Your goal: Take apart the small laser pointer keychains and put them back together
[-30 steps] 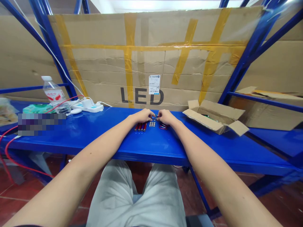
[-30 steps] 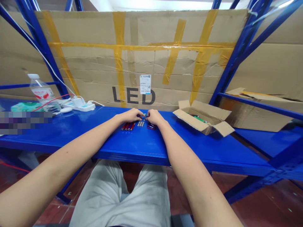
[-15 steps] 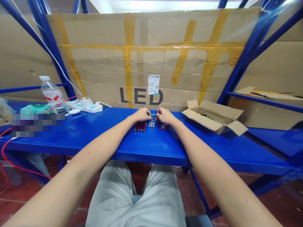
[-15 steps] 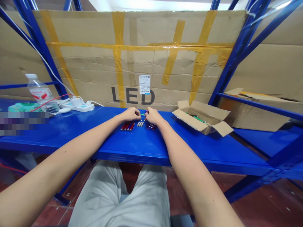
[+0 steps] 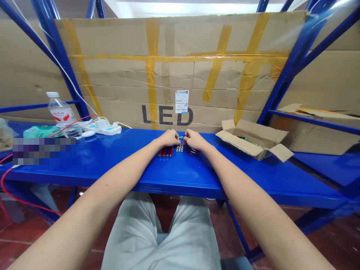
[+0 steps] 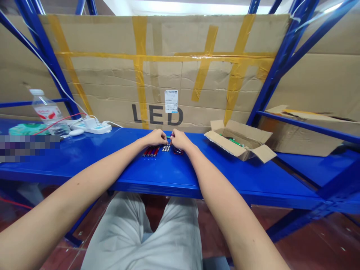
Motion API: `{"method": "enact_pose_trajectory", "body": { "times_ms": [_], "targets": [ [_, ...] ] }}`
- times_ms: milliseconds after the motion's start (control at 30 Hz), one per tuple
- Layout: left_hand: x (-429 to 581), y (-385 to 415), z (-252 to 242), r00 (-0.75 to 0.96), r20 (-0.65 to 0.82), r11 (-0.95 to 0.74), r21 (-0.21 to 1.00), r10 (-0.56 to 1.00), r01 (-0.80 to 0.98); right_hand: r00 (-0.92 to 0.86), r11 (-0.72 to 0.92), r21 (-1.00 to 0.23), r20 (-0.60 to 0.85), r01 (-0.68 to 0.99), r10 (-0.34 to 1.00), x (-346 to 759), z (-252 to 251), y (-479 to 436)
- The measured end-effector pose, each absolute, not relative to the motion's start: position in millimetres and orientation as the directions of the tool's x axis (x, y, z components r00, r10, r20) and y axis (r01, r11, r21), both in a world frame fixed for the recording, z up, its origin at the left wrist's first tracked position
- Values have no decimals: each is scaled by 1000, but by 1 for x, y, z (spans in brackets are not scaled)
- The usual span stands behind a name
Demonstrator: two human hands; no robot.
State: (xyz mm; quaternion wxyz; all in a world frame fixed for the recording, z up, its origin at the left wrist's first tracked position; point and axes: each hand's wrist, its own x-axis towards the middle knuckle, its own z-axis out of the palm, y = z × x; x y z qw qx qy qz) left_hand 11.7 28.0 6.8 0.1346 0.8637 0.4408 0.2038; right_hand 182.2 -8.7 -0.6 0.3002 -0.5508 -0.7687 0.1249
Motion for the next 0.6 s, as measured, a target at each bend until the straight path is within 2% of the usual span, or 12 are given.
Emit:
{"method": "enact_pose_trajectory", "body": {
  "times_ms": [167, 367, 433, 500, 600],
  "targets": [
    [12, 28, 6, 532, 212, -568, 421, 820, 707, -203, 362, -527, 335, 769, 920, 183, -1, -8],
    [-5, 40, 17, 477, 265, -544, 468, 838, 696, -183, 371, -568, 360, 735, 915, 186, 5, -11],
    [-18, 44, 23, 391, 243, -460, 428, 888, 778, -165, 366, -580, 370, 728, 914, 188, 7, -12],
    [-34, 46, 28, 285, 159, -323, 325, 945, 889, -148, 350, -579, 368, 736, 918, 191, 9, -14],
    [-51, 46, 31, 185, 78, -199, 247, 980, 948, -135, 323, -571, 346, 754, 928, 192, 10, -17]
  ]
}}
